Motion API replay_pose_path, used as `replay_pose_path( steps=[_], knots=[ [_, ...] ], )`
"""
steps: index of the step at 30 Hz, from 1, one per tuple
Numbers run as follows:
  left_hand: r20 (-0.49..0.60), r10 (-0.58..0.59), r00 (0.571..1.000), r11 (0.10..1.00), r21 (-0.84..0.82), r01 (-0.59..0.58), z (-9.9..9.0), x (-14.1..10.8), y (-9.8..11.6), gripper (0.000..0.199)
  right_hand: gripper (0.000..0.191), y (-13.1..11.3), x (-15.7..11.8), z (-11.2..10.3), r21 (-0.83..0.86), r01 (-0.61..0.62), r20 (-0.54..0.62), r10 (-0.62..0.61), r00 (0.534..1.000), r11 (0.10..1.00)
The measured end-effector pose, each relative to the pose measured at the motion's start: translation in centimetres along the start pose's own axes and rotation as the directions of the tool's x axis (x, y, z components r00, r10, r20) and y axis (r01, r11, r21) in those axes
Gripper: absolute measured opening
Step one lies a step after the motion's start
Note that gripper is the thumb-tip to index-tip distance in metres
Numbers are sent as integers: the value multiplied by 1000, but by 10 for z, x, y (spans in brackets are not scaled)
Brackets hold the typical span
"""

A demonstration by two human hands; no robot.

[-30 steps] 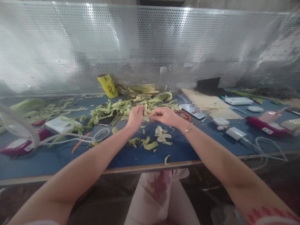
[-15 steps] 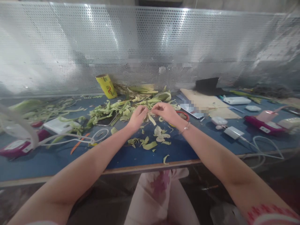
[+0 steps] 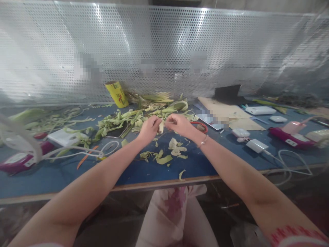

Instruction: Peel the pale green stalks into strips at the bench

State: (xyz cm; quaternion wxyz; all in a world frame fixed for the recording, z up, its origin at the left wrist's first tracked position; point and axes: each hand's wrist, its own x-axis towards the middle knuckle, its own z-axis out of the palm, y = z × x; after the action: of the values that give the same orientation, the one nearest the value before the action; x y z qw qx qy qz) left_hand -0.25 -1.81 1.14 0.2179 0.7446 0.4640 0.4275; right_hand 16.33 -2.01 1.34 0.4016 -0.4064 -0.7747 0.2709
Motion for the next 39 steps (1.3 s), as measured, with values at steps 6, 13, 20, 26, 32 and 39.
replay_pose_path(
  steps=[6, 13, 20, 26, 32, 39],
  knots=[
    [11, 47, 999, 998, 28, -48, 0, 1, -1, 24, 27, 4, -3, -4, -108, 80, 71, -73, 995, 991],
    [10, 31, 999, 997, -78, -30, 0, 3, -1, 20, 27, 4, 1, -11, -197, 277, 40, -275, 961, 940],
    [42, 54, 998, 993, -103, -49, -1, 4, -5, 20, 27, 6, 1, -15, -107, 238, 47, -234, 971, 965],
    [64, 120, 991, 992, 17, -122, -4, 1, 3, 19, 34, 6, -1, -13, -116, 163, -11, -165, 986, 980],
    [6, 221, 975, 963, 154, -220, 1, 1, 0, 20, 27, 2, -1, -2, 8, 30, -76, -29, 997, 1000],
    [3, 2, 1000, 960, -281, -1, 23, -3, -6, 18, 23, 0, -1, 8, -385, 120, -226, -219, 949, 915]
  ],
)
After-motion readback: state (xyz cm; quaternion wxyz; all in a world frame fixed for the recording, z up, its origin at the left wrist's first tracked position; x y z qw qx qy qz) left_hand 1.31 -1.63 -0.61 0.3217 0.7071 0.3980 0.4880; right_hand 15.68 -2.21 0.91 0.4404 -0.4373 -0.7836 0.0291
